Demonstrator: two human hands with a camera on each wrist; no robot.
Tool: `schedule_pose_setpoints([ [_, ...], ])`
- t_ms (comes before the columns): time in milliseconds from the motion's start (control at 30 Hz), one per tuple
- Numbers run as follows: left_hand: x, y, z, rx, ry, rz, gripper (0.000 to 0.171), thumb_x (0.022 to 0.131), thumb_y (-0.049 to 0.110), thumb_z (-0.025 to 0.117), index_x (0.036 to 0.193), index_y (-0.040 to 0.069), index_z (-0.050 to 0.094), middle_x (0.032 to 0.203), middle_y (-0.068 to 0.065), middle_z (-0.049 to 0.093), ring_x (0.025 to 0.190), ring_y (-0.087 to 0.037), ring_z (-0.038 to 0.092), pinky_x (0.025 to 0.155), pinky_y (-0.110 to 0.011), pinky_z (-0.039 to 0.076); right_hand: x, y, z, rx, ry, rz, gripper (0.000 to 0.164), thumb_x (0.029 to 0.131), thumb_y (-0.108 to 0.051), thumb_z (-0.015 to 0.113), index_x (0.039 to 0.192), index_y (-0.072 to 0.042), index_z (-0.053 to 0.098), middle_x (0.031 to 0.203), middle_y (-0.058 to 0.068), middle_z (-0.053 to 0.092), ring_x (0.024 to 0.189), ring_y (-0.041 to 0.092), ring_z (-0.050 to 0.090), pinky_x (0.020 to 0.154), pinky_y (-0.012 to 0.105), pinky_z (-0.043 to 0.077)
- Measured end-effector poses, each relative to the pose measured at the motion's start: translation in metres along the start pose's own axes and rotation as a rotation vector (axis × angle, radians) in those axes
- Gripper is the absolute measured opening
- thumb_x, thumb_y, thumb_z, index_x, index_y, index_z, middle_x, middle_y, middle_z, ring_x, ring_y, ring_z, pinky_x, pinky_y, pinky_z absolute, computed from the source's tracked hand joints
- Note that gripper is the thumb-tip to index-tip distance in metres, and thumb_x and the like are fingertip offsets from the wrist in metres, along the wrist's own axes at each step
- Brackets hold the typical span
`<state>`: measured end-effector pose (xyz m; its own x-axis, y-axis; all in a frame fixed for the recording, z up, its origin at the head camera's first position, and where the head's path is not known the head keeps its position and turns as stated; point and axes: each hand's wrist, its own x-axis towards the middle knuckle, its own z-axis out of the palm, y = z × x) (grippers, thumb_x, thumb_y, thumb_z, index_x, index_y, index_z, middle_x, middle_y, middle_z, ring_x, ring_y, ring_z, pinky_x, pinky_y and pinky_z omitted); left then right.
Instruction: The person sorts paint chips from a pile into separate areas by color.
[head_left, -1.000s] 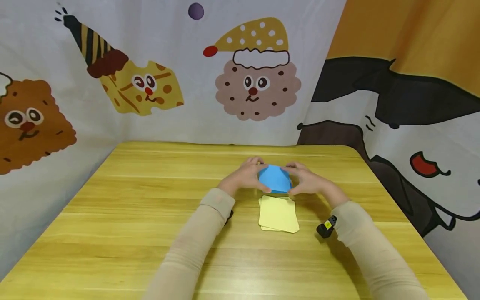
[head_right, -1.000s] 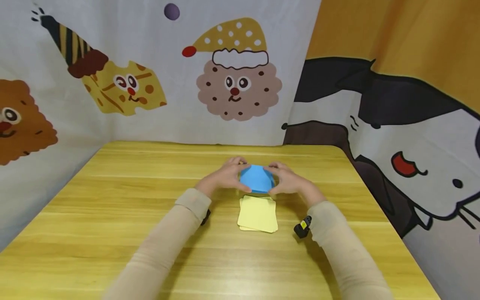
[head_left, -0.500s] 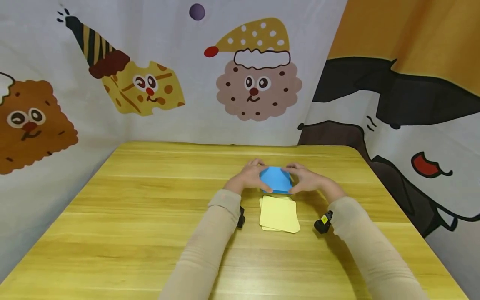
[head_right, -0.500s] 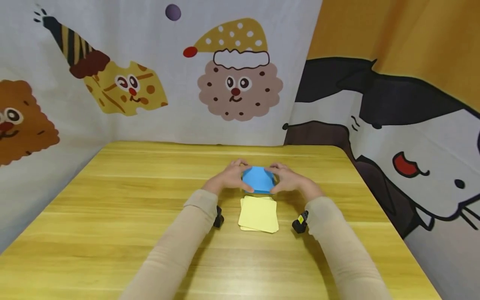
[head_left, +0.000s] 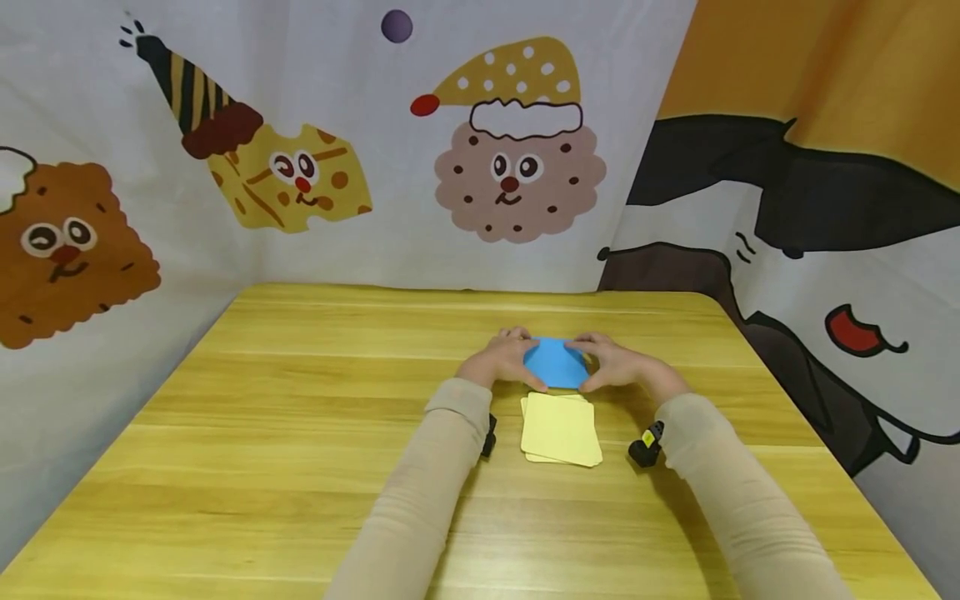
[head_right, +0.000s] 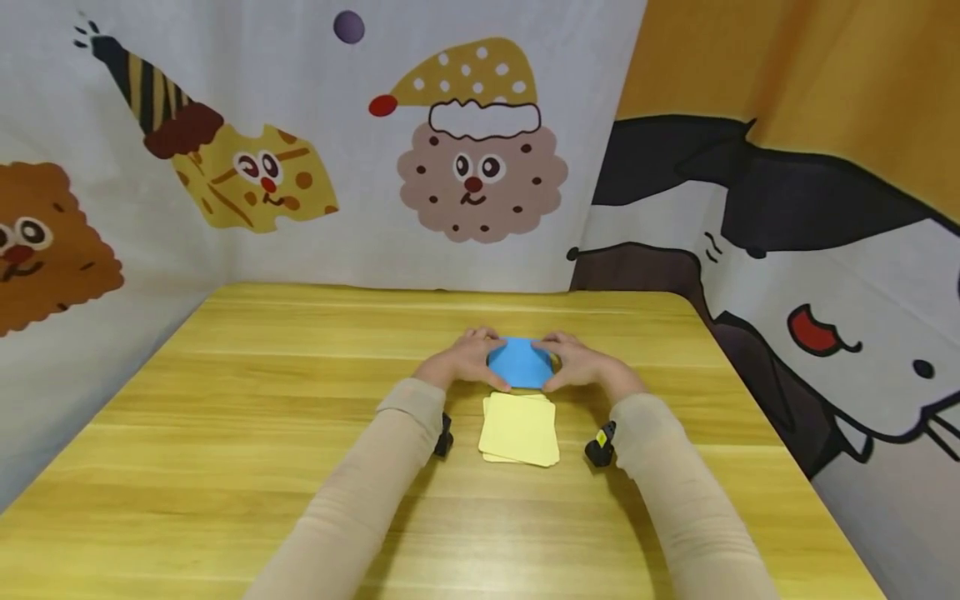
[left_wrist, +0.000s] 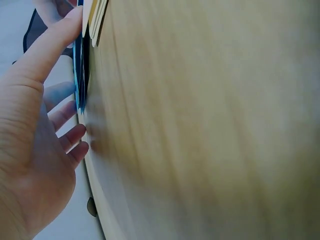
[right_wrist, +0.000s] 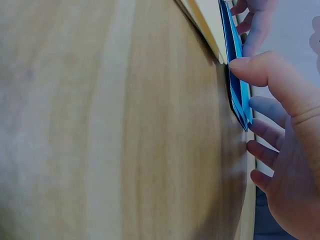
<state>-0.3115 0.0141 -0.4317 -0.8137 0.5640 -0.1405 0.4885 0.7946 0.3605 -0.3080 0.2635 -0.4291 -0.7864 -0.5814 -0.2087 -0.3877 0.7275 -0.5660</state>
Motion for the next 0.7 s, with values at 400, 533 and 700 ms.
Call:
schedule_pose_setpoints([
  [400,-0.0017,0.0005,-0.0028,-0.027,-0.037,-0.026,0.1,0.071,0.062,0.074,0.151,0.018,0.032,0.147,-0.003,0.029,0.133,-0.024,0.025,0.107,-0.039,0.026,-0.0002,0.0011,0.0028,0.013,0.01,-0.017,0.094,0.078,-0.033,0.078,0.151,-0.003,0.026,0.15,0.025,0.014,0.135,0.045,0.013,0.101,0.066,0.021],
  [533,-0.0019,-0.0004,-0.0008,-0.041,-0.028,-0.024,0.1,0.073,0.06,0.074,0.152,0.018,0.03,0.15,-0.003,0.027,0.135,-0.025,0.024,0.108,-0.041,0.025,-0.002,-0.0003,0.004,0.021,0.021,-0.013,0.095,0.078,-0.034,0.079,0.151,-0.003,0.027,0.15,0.025,0.015,0.135,0.046,0.013,0.101,0.067,0.02],
  [700,-0.0021,-0.0036,0.0011,-0.035,0.018,0.001,0.101,0.073,0.061,0.073,0.152,0.015,0.03,0.153,-0.005,0.023,0.134,-0.027,0.024,0.107,-0.043,0.025,-0.0055,-0.0025,0.0046,0.005,0.068,0.001,0.095,0.076,-0.035,0.08,0.15,-0.005,0.029,0.15,0.023,0.018,0.135,0.046,0.014,0.1,0.068,0.02],
])
